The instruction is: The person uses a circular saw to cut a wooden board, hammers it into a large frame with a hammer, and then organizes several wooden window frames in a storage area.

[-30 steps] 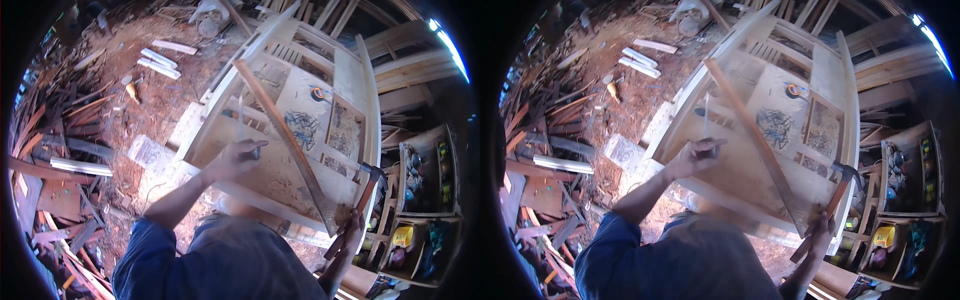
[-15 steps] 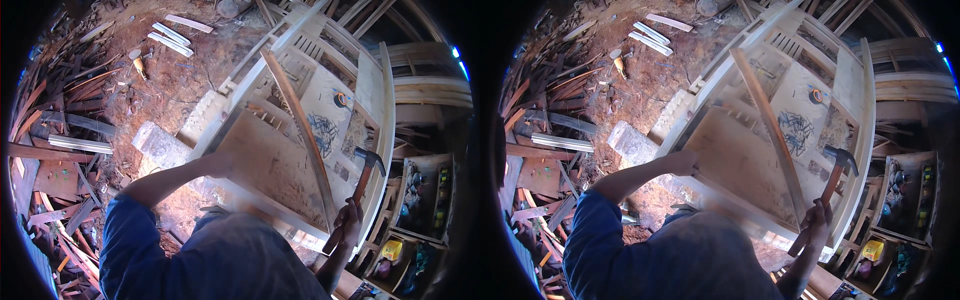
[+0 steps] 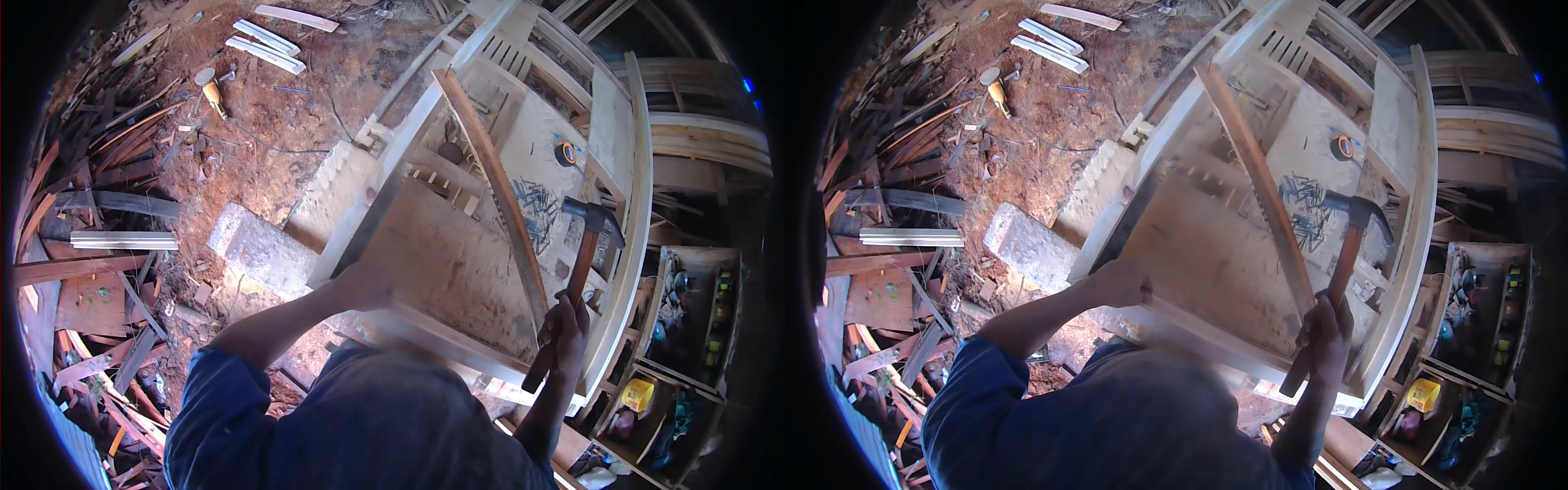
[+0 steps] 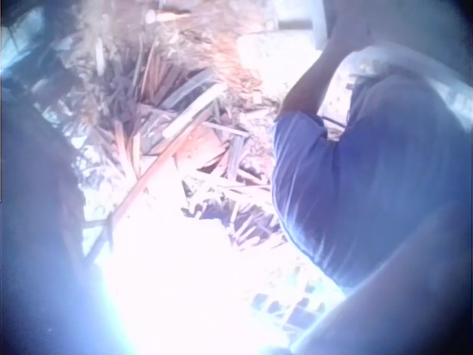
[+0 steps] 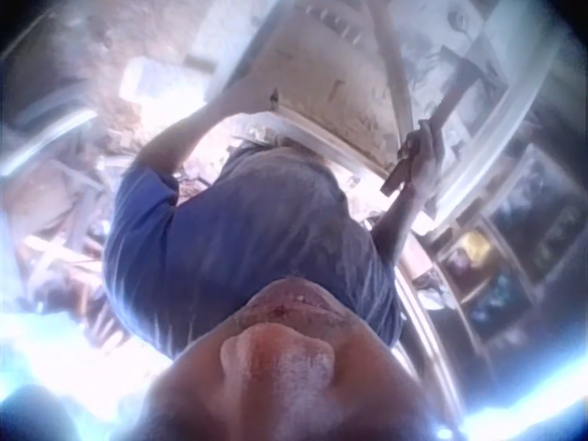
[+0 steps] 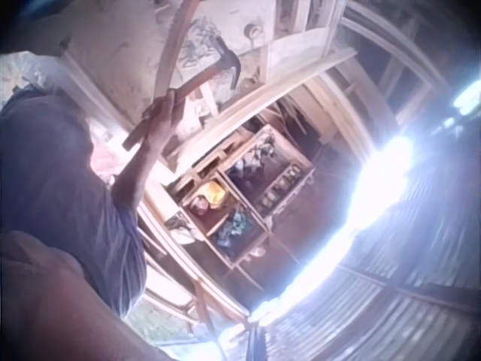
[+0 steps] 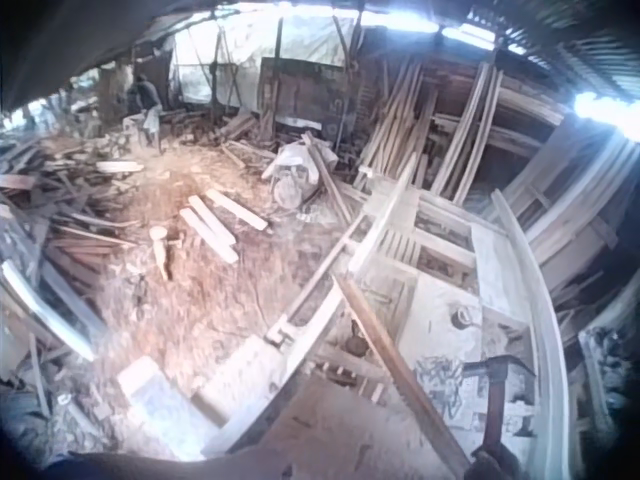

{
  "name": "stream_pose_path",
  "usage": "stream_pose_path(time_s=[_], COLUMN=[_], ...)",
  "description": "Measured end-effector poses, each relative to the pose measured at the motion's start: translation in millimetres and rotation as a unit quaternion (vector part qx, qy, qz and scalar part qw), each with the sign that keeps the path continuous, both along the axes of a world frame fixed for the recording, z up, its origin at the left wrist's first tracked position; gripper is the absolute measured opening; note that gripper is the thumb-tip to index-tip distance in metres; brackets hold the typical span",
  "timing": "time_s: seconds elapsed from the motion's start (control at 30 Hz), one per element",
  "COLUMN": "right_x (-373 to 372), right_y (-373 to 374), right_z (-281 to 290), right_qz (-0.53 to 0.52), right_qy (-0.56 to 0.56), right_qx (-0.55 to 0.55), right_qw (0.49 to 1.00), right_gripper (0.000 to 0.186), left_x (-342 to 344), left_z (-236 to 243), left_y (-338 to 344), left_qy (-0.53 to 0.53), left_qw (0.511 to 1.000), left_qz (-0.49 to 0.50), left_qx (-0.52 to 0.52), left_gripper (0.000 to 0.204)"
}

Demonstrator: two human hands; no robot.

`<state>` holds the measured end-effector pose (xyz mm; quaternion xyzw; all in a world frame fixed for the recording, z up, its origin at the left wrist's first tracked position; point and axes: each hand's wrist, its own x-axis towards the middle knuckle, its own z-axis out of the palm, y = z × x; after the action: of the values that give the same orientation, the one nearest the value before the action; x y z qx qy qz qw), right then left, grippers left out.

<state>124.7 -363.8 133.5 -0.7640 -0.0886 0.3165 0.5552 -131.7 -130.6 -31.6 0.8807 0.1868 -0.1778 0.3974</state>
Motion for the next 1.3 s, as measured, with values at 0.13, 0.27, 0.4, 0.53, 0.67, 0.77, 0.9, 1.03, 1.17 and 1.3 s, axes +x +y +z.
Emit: stream_pose_path(time_s=[0.13,0.27,0.4,0.53,0.67,0.77,0.9,1.03,1.17,1.3], right_x=[-3.7,-13.6,-9.5,-13.5,-20.0,-18.4,-18.1,-11.8,-2.6,-4.8], right_y=[20.2,36.3,48.0,82.5,50.6,40.6,38.1,57.6,73.7,80.6], right_z=[1.3,7.7,16.8,51.3,25.6,8.0,-9.1,9.1,21.3,12.4], right_qz=[0.032,0.031,0.045,0.015,0.048,0.046,0.053,0.015,0.012,-0.002], right_qy=[0.005,0.012,-0.019,-0.073,0.105,0.07,0.033,-0.044,-0.027,-0.014], right_qx=[0.008,0.01,-0.004,0.098,0.072,-0.024,-0.09,-0.085,-0.035,-0.038], right_qw=[0.999,0.999,0.999,0.992,0.991,0.996,0.994,0.995,0.999,0.999], right_gripper=[0.022,0.019,0.018,0.019,0.016,0.015,0.018,0.013,0.011,0.01], left_x=[0.9,-2.8,-4.7,-2.6,-1.1,-1.5,-0.5,-1.8,-5.8,-4.7], left_z=[0.8,-6.3,-13.7,-5.2,9.5,-3.5,1.9,-6.3,-8.8,-4.9], left_y=[-0.4,-1.3,-6.4,-7.9,-6.0,-7.0,-10.6,-15.7,-18.3,-17.3], left_qy=[-0.011,-0.005,-0.034,-0.019,0.009,0.006,0.0,0.02,0.0,0.027], left_qw=[1.0,0.999,0.998,0.998,0.996,0.997,0.996,0.995,0.994,0.994], left_qz=[0.029,0.025,0.056,0.062,0.084,0.067,0.065,0.071,0.071,0.091], left_qx=[0.005,0.026,0.017,0.027,0.012,0.034,0.063,0.062,0.078,0.047], left_gripper=[0.019,0.018,0.019,0.021,0.023,0.023,0.029,0.03,0.03,0.03])
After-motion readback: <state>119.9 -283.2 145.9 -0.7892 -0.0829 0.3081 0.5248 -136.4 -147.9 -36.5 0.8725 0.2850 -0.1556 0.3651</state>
